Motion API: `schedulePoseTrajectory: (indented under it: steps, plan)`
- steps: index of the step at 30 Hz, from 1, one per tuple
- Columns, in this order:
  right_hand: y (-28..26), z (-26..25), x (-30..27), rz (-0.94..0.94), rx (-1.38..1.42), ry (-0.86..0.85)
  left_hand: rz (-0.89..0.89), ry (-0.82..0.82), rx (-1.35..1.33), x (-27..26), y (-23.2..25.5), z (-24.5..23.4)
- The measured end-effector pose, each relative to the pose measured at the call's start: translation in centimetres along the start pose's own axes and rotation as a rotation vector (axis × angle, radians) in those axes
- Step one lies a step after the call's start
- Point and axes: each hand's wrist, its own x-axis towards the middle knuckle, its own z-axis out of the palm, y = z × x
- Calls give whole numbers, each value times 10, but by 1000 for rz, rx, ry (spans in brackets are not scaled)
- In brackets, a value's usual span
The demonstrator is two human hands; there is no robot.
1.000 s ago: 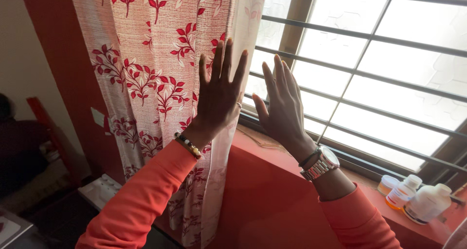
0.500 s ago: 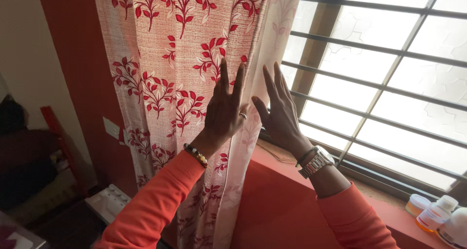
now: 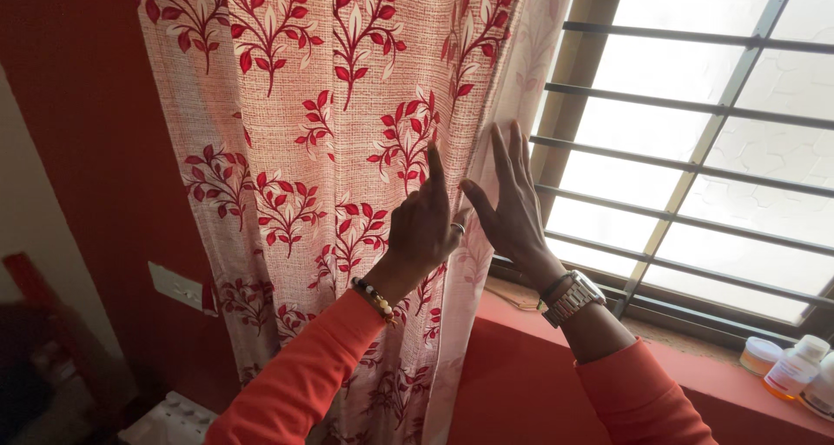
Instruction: The person gathers and ties back a patterned curtain on the right side of a window using a pink tie-back, then repeats the process on the left side. The person also briefly touches the window screen.
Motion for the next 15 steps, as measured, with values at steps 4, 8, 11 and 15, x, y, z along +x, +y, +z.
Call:
schedulePoseTrajectory:
  steps: [4,8,11,15]
  plan:
    - [1,8,2,142,55,-49,43,-38,-57,-5,-19,14]
    - [1,22,4,157,82,-70,-12,-146,47,-3,-32,28]
    - [1,36,9,152,116,-90,14,-157,103,-6,-43,28]
    - [-4,57,17,113,207,-100,27,-105,52,-11,-61,23]
